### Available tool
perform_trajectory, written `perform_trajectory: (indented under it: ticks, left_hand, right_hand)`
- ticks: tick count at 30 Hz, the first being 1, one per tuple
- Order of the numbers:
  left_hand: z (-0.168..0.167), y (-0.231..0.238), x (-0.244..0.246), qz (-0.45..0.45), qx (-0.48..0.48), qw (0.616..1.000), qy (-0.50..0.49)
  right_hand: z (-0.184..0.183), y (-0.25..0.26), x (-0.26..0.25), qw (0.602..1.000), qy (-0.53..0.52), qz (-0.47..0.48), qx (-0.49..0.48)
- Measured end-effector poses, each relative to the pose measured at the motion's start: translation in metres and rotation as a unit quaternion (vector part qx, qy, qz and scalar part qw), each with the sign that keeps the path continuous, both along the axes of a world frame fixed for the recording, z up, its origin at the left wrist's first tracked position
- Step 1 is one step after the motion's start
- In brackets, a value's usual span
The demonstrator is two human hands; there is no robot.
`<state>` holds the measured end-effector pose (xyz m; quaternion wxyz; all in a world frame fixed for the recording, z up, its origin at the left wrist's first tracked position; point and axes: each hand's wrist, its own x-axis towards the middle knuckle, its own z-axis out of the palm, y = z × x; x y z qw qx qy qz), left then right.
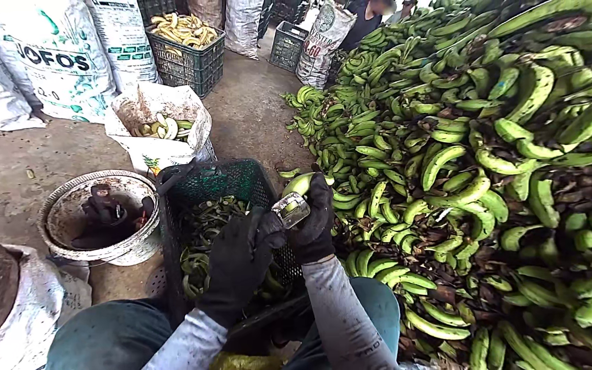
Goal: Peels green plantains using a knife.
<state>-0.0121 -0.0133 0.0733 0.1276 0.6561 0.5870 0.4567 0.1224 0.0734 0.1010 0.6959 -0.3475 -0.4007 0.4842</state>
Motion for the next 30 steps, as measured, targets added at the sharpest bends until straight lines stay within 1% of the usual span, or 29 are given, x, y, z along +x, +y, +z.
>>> perform_trajectory:
  ticks: [2, 4, 5, 7, 8, 9, 11, 13, 15, 18, 19, 21, 22, 23, 24, 27, 29, 30]
  left_hand:
    - [0.0, -0.001, -0.001, 0.011, 0.013, 1.0, 0.001]
    - [0.0, 0.003, -0.009, 0.004, 0.004, 1.0, 0.01]
    - [0.002, 0.005, -0.016, -0.003, -0.017, 1.0, 0.015]
    - [0.004, 0.013, -0.03, -0.019, -0.063, 0.998, 0.022]
    - [0.002, 0.017, -0.035, -0.027, -0.069, 0.997, 0.031]
    - [-0.002, 0.021, -0.04, -0.035, -0.065, 0.996, 0.042]
    - [-0.007, 0.024, -0.044, -0.059, -0.063, 0.995, 0.055]
    - [-0.01, 0.026, -0.046, -0.084, -0.069, 0.993, 0.054]
    - [-0.014, 0.029, -0.047, -0.109, -0.085, 0.989, 0.043]
    - [-0.019, 0.034, -0.047, -0.133, -0.124, 0.983, 0.03]
    - [-0.02, 0.035, -0.046, -0.126, -0.145, 0.981, 0.024]
    - [-0.023, 0.04, -0.049, -0.079, -0.172, 0.982, 0.009]
    - [-0.023, 0.042, -0.052, -0.051, -0.18, 0.982, 0.006]
    - [-0.02, 0.042, -0.053, -0.03, -0.185, 0.982, 0.004]
    - [-0.016, 0.04, -0.053, -0.021, -0.185, 0.983, 0.003]
    - [-0.016, 0.035, -0.043, -0.042, -0.125, 0.991, 0.016]
    - [-0.021, 0.03, -0.03, -0.066, -0.078, 0.994, 0.03]
    - [-0.025, 0.028, -0.022, -0.062, -0.033, 0.997, 0.041]
  right_hand:
    - [0.006, 0.0, -0.005, 0.999, -0.013, -0.031, -0.006]
    - [0.005, -0.001, 0.0, 0.997, -0.076, -0.003, -0.013]
    - [0.001, -0.002, 0.005, 0.993, -0.113, 0.04, -0.004]
    - [-0.007, -0.007, 0.019, 0.97, -0.174, 0.171, 0.02]
    - [-0.01, -0.01, 0.025, 0.958, -0.17, 0.231, 0.016]
    - [-0.014, -0.012, 0.031, 0.946, -0.134, 0.294, -0.001]
    - [-0.02, -0.01, 0.043, 0.911, -0.075, 0.405, -0.019]
    - [-0.017, -0.014, 0.05, 0.887, -0.07, 0.456, -0.034]
    - [-0.011, -0.021, 0.053, 0.88, -0.089, 0.464, -0.048]
    - [-0.01, -0.018, 0.059, 0.863, -0.123, 0.487, -0.05]
    - [-0.011, -0.018, 0.061, 0.856, -0.146, 0.492, -0.058]
    - [-0.006, -0.023, 0.06, 0.841, -0.193, 0.497, -0.092]
    - [-0.004, -0.026, 0.059, 0.84, -0.21, 0.489, -0.107]
    - [-0.006, -0.027, 0.059, 0.848, -0.215, 0.472, -0.11]
    - [-0.012, -0.026, 0.059, 0.868, -0.202, 0.439, -0.11]
    - [-0.028, -0.015, 0.051, 0.931, -0.033, 0.347, -0.111]
    - [-0.024, -0.009, 0.039, 0.949, 0.085, 0.281, -0.111]
    - [-0.021, -0.006, 0.032, 0.949, 0.151, 0.256, -0.11]
